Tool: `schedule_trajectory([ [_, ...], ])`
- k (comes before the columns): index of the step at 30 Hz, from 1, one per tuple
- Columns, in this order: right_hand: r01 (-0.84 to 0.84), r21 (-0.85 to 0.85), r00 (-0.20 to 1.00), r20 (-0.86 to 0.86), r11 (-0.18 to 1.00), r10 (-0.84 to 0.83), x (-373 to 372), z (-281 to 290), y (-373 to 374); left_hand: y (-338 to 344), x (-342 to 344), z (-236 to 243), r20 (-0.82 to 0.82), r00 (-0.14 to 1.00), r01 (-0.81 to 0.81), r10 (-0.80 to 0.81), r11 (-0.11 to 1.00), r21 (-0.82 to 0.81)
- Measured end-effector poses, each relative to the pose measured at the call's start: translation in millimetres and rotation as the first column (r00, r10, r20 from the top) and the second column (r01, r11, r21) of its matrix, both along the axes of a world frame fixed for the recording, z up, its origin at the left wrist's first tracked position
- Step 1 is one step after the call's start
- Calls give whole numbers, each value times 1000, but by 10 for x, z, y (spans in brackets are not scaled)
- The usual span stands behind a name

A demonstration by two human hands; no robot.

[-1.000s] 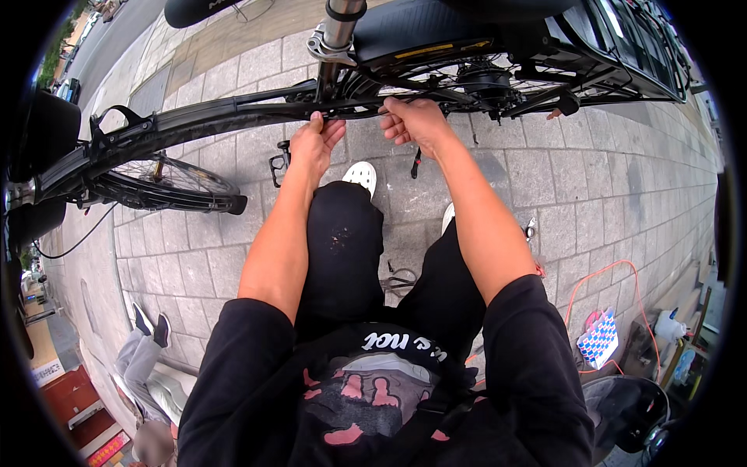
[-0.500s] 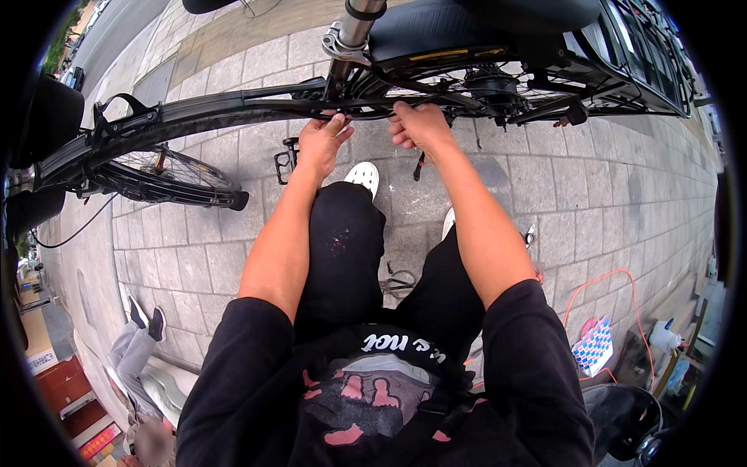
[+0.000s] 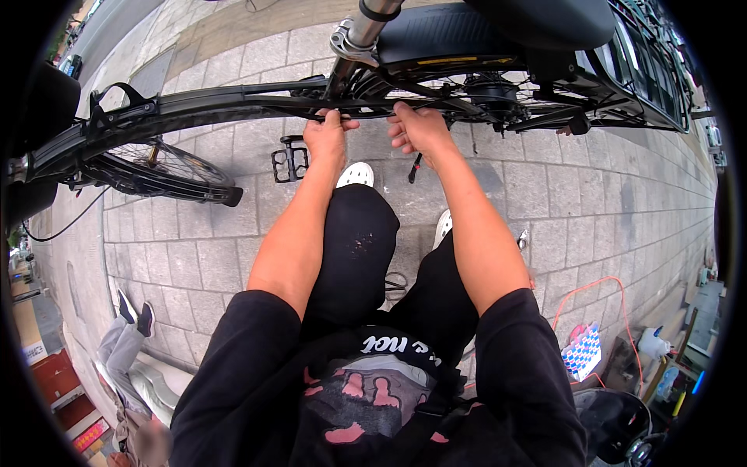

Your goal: The person sits on the sidewalk and uses a multimeter to test the electrical connections on a bicycle's handlebar. They connect the multimeter probes to various wires and components, then adjust the handlebar and basket.

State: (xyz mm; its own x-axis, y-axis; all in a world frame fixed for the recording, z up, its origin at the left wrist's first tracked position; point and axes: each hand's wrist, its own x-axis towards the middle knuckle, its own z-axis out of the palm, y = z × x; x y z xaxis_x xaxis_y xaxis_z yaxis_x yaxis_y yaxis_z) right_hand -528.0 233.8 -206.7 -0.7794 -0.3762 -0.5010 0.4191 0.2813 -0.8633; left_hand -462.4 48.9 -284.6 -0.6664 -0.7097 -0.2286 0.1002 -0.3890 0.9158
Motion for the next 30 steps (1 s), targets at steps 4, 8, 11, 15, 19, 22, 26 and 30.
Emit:
schedule_trajectory([
  [4,-53,24,999,-13,998,53,9,41,52,-40,65,-2,20,998,62,-64,995,78],
  [8,-61,47,998,-26,997,63,-6,33,93,-108,261,169,19,986,159,-169,959,236],
  [11,-86,79,996,3,993,86,-28,85,100,-248,282,90,25,983,176,-181,975,136],
  [15,-76,87,997,2,993,76,-52,38,48,-327,273,45,-44,969,247,-243,961,124],
  [19,-37,49,999,13,998,36,-43,60,-20,-351,224,7,31,967,250,-253,966,62],
  [22,-28,19,1000,13,999,28,-41,40,-13,-311,161,4,112,975,188,-190,982,25],
  [26,-41,14,999,17,999,41,-50,36,7,-264,113,15,122,982,144,-146,989,28],
  [30,-48,13,999,21,999,48,-52,64,16,-280,110,-36,101,986,125,-129,991,39],
])
